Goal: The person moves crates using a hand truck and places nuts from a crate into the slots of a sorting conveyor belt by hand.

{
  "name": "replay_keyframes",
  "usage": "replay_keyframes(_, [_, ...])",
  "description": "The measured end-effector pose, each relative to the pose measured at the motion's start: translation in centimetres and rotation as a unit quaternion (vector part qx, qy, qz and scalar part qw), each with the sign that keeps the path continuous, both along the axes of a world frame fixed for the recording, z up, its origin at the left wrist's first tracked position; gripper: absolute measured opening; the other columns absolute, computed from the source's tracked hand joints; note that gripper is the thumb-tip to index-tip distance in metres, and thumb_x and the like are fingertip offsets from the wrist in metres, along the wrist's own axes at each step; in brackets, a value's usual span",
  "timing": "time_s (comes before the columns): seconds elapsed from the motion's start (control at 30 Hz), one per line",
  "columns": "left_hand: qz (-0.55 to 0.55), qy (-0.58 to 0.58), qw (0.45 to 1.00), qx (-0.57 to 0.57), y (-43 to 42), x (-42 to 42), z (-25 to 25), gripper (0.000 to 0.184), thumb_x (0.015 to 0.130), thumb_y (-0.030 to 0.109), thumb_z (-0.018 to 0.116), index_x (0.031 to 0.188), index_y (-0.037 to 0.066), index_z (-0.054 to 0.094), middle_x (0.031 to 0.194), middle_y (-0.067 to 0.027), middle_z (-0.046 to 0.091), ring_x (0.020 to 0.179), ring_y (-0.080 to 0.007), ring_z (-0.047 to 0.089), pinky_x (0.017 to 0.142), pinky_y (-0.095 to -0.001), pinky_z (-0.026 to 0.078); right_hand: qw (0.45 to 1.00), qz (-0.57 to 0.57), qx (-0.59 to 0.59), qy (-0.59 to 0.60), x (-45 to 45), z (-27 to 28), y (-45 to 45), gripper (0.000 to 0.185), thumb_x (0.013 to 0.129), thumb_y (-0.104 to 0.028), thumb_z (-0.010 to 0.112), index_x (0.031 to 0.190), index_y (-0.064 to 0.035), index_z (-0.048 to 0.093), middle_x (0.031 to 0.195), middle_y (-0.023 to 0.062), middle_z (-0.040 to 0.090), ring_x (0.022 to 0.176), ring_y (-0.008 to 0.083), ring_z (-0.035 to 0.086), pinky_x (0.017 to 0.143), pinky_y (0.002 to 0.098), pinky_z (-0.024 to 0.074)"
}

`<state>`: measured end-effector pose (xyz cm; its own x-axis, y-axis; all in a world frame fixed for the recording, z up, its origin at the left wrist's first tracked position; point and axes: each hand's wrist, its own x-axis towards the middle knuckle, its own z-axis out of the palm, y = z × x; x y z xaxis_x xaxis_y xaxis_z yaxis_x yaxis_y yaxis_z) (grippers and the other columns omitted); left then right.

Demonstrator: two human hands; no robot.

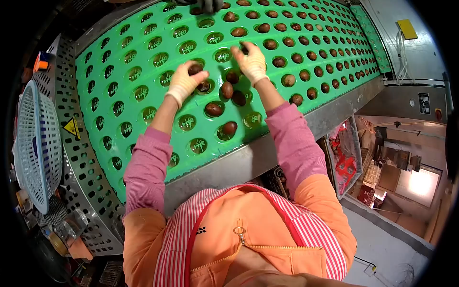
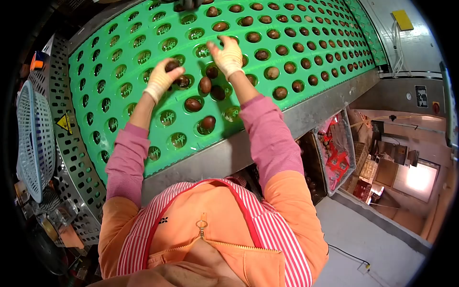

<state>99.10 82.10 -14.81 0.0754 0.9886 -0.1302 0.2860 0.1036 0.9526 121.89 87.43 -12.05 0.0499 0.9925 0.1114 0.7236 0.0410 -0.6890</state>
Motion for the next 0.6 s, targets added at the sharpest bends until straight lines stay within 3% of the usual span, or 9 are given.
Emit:
replay_keyframes(0.03, [-0.021,0.106,0.994,-0.007,1.7,-0.3,0.6,0.065,0.075,0.037,0.077,0.128,0.006,0.056,0.12,-0.018,0.062,0.102,-0.031,0.064,0.089,-0.0396,0.051,0.996,-0.03,0.015,0.088,-0.4,-1.1,1.4,0.059,0.085,-0.046,0.064,0.129,-0.0064,0.057,0.121,0.0217,0.06,0.117,0.0369,0.055,0.099,0.0432,0.0444])
replay_keyframes(0.1, [0.008,0.323,0.945,0.052,2.9,1.4,2.0,0.068,0.08,0.042,0.073,0.135,0.01,0.049,0.132,-0.0205,0.05,0.108,-0.0356,0.06,0.094,-0.0428,0.049,0.995,0.008,-0.02,0.092,-1.9,-0.8,1.9,0.055,0.088,-0.046,0.059,0.128,-0.0081,0.057,0.12,0.0191,0.062,0.115,0.0385,0.056,0.098,0.0435,0.0437])
replay_keyframes(0.13, [-0.029,0.362,0.931,0.041,3.4,1.2,1.8,0.066,0.082,0.042,0.07,0.136,0.012,0.048,0.134,-0.0202,0.048,0.108,-0.0369,0.059,0.093,-0.044,0.049,0.991,0.093,-0.098,0.012,-1.9,-1.6,2.2,0.05,0.092,-0.045,0.053,0.128,-0.0112,0.058,0.129,0.016,0.058,0.118,0.0381,0.054,0.1,0.0425,0.0424])
replay_keyframes(0.17, [-0.067,0.4,0.914,0.029,4.0,1.1,1.6,0.064,0.084,0.042,0.068,0.137,0.014,0.047,0.135,-0.02,0.045,0.108,-0.0382,0.059,0.093,-0.0452,0.049,0.972,0.169,-0.051,-0.156,-2.0,-2.5,2.5,0.049,0.093,-0.046,0.05,0.129,-0.0137,0.058,0.134,0.0136,0.055,0.122,0.036,0.05,0.101,0.0424,0.041])
replay_keyframes(0.2, [-0.106,0.435,0.894,0.019,4.2,1.0,1.3,0.062,0.085,0.043,0.066,0.138,0.016,0.045,0.137,-0.0197,0.042,0.109,-0.0395,0.058,0.093,-0.0465,0.049,0.983,0.142,-0.035,-0.108,-1.8,-3.5,2.2,0.049,0.092,-0.045,0.051,0.128,-0.0131,0.058,0.134,0.0141,0.054,0.122,0.036,0.049,0.101,0.0432,0.041])
replay_keyframes(0.33, [-0.093,0.395,0.907,0.114,1.4,-0.1,0.7,0.05,0.093,0.032,0.057,0.14,0.019,0.042,0.132,-0.0156,0.047,0.105,-0.0385,0.058,0.087,-0.0464,0.05,0.982,0.057,0.104,-0.145,-0.4,-0.5,-4.4,0.045,0.087,-0.036,0.061,0.124,-0.0097,0.06,0.124,0.0175,0.057,0.11,0.0396,0.053,0.095,0.0462,0.0446])
replay_keyframes(0.43, [-0.096,0.365,0.909,0.179,-3.0,-1.0,1.2,0.049,0.093,0.027,0.055,0.14,0.019,0.043,0.129,-0.0154,0.049,0.104,-0.0378,0.058,0.085,-0.045,0.051,0.946,0.156,-0.083,-0.273,-0.3,1.9,-10.6,0.042,0.079,-0.027,0.069,0.118,-0.0136,0.061,0.118,0.0162,0.056,0.105,0.0358,0.055,0.085,0.0455,0.051])
replay_keyframes(0.5, [-0.143,0.361,0.901,0.194,-6.5,-1.1,1.4,0.05,0.09,0.023,0.057,0.138,0.02,0.044,0.124,-0.0129,0.051,0.104,-0.0345,0.058,0.082,-0.0443,0.052,0.925,0.183,-0.053,-0.328,0.0,0.3,-13.3,0.044,0.075,-0.019,0.072,0.116,-0.0161,0.059,0.118,0.0162,0.053,0.104,0.0362,0.057,0.083,0.0449,0.0525])
replay_keyframes(0.6, [-0.216,0.425,0.853,0.214,-11.4,-1.4,-0.6,0.053,0.086,0.022,0.062,0.137,0.021,0.046,0.123,-0.0094,0.052,0.108,-0.0308,0.056,0.083,-0.0448,0.051,0.975,0.113,0.001,-0.189,1.0,-1.0,-15.0,0.044,0.074,-0.013,0.074,0.115,-0.0153,0.059,0.119,0.0161,0.052,0.098,0.0366,0.06,0.081,0.0438,0.0527])
